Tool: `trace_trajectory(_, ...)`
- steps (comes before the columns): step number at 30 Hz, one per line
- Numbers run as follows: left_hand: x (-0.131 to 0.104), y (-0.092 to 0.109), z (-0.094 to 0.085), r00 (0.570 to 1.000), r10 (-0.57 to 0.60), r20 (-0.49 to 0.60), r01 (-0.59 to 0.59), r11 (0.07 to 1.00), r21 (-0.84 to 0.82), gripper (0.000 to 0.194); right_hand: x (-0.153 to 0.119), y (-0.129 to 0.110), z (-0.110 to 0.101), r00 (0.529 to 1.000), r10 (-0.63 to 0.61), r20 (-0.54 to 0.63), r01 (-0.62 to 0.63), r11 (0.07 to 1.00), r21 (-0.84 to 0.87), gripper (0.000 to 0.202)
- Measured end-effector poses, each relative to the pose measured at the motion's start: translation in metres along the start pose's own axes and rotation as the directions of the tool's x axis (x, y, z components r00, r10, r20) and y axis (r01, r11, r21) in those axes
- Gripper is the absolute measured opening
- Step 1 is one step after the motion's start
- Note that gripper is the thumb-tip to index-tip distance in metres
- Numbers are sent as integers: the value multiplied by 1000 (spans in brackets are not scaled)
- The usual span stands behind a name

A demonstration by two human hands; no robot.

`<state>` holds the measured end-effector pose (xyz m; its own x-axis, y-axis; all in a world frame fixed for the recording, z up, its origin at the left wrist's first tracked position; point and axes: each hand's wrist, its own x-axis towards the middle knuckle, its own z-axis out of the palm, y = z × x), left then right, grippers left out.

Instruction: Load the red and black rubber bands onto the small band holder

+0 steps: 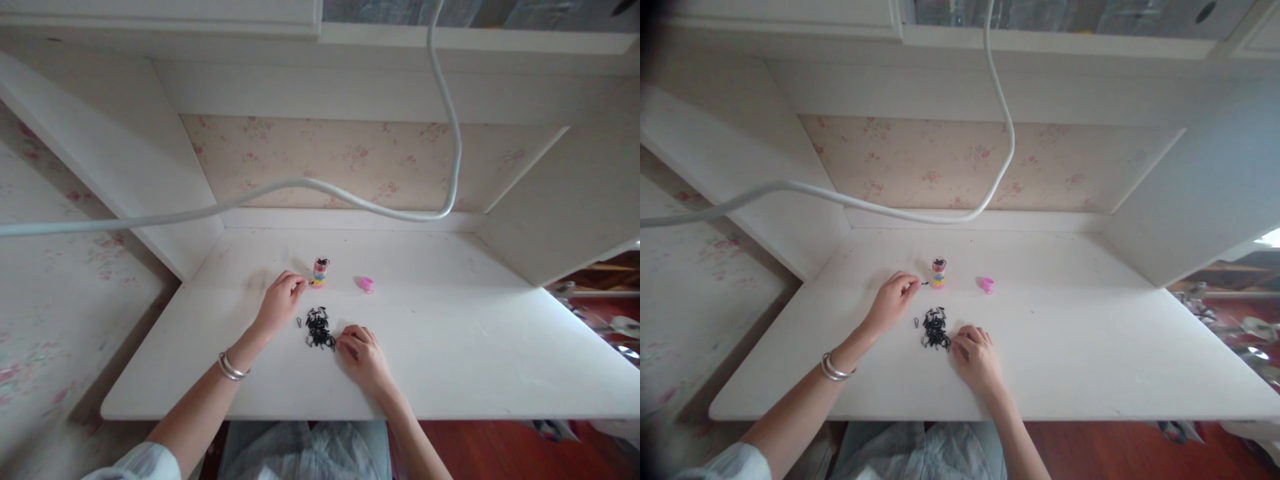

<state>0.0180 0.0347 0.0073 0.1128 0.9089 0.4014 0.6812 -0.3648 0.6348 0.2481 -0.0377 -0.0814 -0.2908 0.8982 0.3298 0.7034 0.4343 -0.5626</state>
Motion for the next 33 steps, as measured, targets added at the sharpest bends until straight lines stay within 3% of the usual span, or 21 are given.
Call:
trace_trajectory(4,37,7,1,997,49,-64,-47,999,21,17,0,-1,-1,1000,1,-6,-1,1000,10,17)
trace_trajectory(8,56,11,13,992,74,-98,-66,994,87,15,1,-1,-1,1000,19,-15,-19,1000,12,16)
trace_trajectory(13,60,10,26,995,57,-88,-40,983,177,17,1,0,-1,1000,16,-22,-15,1000,17,16)
trace_trajectory(19,56,10,23,996,43,-78,-25,974,223,20,-1,-3,-5,1000,5,26,-5,1000,-4,16)
trace_trajectory(24,45,10,12,993,42,-110,-21,981,191,22,-1,-4,-5,999,-3,32,3,1000,-27,11)
trace_trajectory(28,20,7,6,994,24,-106,-8,988,152,23,-1,-4,-4,1000,-13,23,14,1000,-26,15)
trace_trajectory(33,-30,-8,10,994,-65,82,53,988,144,22,-3,-8,-6,999,-31,44,34,997,-63,11)
